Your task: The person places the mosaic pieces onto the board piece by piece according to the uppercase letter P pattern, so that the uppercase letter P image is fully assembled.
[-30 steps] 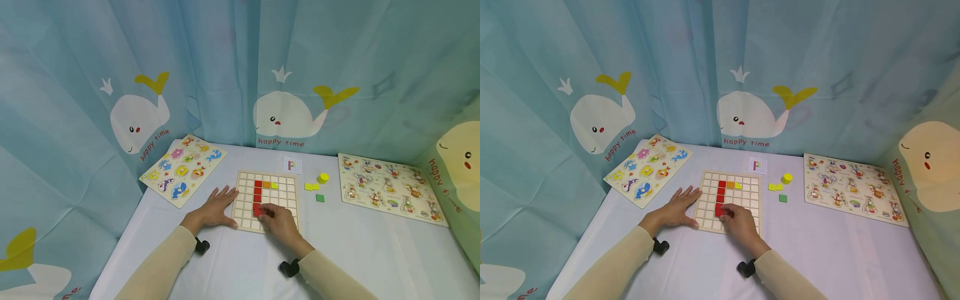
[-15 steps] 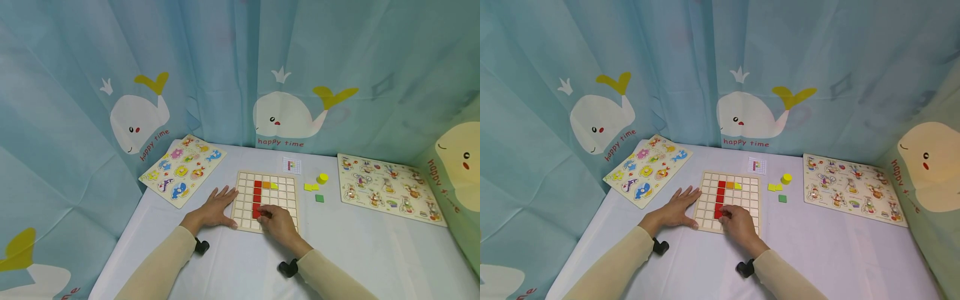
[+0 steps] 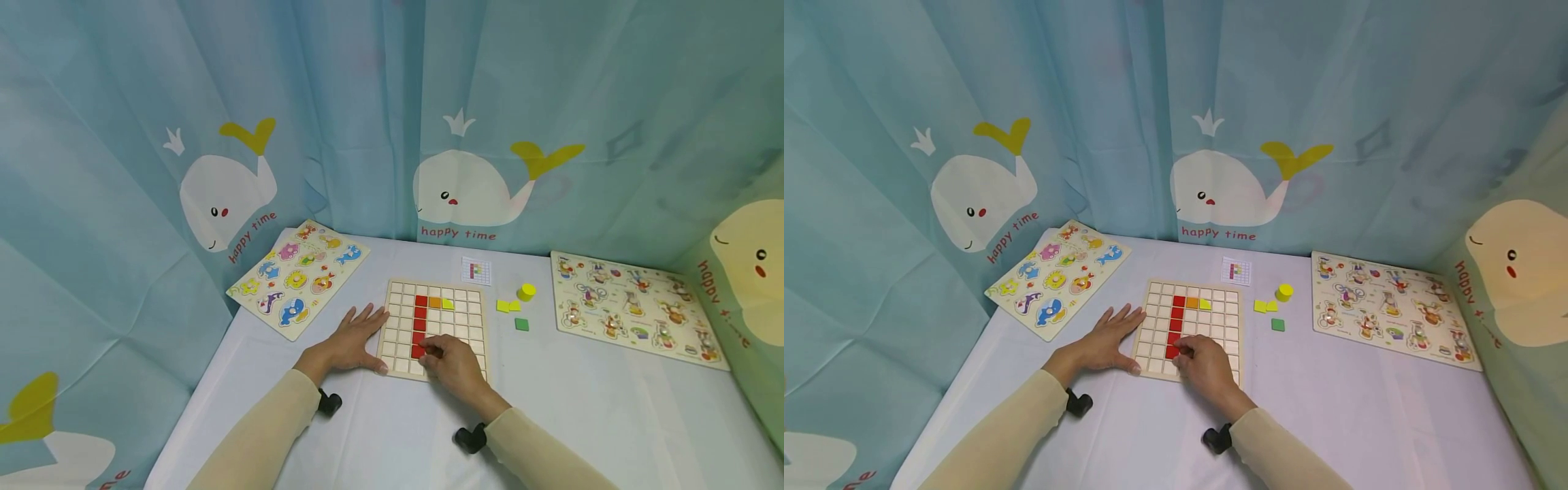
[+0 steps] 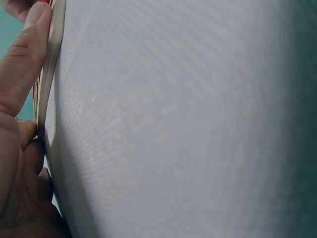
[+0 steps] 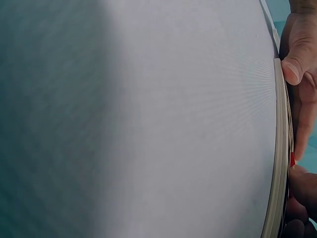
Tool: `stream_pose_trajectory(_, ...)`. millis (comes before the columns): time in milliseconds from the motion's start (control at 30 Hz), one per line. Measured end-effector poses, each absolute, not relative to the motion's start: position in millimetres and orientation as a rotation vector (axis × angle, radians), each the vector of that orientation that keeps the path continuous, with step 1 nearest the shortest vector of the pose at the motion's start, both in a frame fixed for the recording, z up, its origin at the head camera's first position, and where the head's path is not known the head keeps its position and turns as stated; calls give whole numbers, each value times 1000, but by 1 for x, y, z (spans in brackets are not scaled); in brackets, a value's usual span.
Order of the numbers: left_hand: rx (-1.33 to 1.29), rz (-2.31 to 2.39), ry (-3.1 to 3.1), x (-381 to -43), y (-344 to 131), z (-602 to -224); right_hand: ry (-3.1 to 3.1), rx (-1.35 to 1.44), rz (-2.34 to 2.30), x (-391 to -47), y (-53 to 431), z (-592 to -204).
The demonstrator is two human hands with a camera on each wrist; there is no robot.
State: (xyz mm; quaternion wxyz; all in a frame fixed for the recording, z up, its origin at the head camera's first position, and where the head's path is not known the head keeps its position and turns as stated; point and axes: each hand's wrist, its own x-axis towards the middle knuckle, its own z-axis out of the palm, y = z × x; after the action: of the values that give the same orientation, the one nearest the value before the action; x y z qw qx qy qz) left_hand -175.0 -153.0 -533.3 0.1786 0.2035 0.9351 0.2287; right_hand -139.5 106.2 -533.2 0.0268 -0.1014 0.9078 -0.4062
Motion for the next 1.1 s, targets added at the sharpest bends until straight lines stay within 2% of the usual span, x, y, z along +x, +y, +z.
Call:
stream_pose_trajectory(767,575,647,2646,-175,-153,-532,2692,-243,-1435,-143,110,-527)
stream_pose_trajectory(1100,563,666,2641,-175,-152,-534,2657,-192,-1455,-157,137,-513)
